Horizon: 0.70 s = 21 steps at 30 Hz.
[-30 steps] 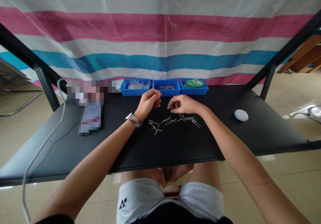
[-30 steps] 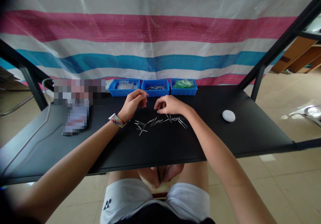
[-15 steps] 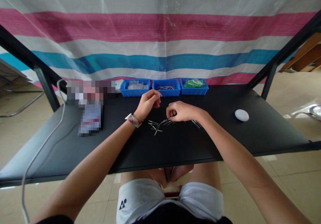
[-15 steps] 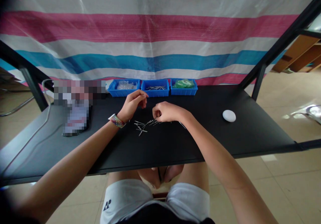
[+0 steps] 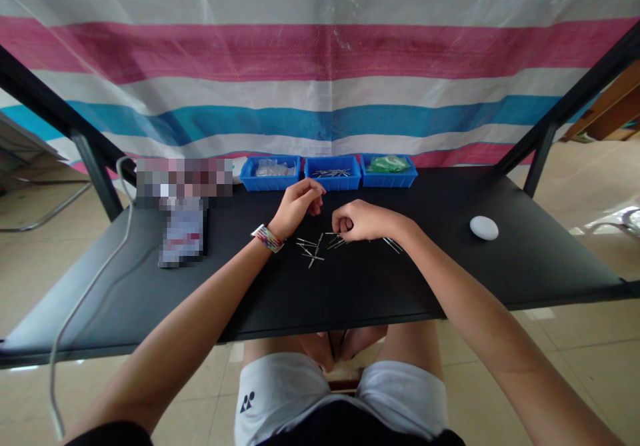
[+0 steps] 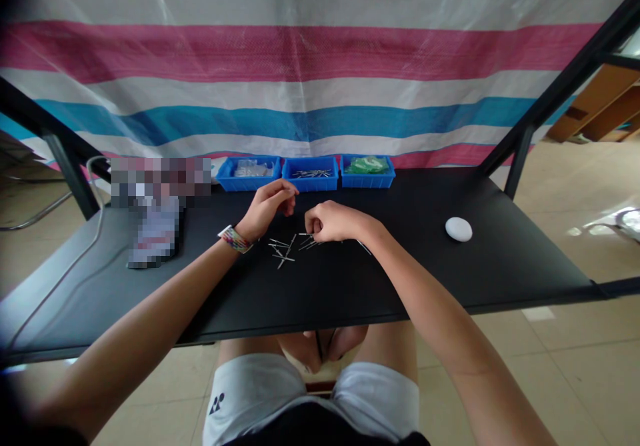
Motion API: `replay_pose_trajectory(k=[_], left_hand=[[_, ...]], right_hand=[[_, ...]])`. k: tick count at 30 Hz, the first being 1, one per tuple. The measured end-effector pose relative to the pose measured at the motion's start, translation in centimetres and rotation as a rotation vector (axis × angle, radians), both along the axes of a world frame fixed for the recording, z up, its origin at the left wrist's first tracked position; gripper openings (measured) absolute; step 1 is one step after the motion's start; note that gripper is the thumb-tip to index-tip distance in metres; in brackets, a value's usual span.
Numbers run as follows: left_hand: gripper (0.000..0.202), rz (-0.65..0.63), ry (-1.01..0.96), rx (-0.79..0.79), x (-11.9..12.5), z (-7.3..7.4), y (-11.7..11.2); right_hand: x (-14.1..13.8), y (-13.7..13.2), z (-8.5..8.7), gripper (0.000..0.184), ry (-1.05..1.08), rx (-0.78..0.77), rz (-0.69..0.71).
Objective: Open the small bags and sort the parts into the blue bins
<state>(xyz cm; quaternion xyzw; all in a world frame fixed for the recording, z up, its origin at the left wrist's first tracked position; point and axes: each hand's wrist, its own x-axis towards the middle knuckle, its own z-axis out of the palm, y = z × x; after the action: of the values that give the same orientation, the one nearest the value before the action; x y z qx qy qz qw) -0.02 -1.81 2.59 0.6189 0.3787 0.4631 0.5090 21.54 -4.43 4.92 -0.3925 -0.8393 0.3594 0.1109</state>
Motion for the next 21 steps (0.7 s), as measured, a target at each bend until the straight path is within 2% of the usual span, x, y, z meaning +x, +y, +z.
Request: replay_pose_trajectory(k=[6, 12, 17, 21], left_hand=[[0.018, -0.048, 0.055, 0.004, 0.0, 0.0, -0.1], [0.019, -0.105, 0.161, 0.050, 0.2, -0.1, -0.3], [0.013, -0.075, 0.151, 0.022, 0.1, -0.3, -0.2], [0.012, -0.081, 0.152, -0.004, 0.0, -0.1, -0.1]], right_hand=[[0.5, 0.8, -0.8, 0.020, 0.099, 0.079, -0.018], [0.5, 1.6, -0.8, 0.014, 0.326, 0.218, -0.204], [0.5, 1.6, -0.6, 0.008, 0.512, 0.155, -0.302], [0.5, 1.8, -0.9, 0.010, 0.586, 0.097, -0.335]])
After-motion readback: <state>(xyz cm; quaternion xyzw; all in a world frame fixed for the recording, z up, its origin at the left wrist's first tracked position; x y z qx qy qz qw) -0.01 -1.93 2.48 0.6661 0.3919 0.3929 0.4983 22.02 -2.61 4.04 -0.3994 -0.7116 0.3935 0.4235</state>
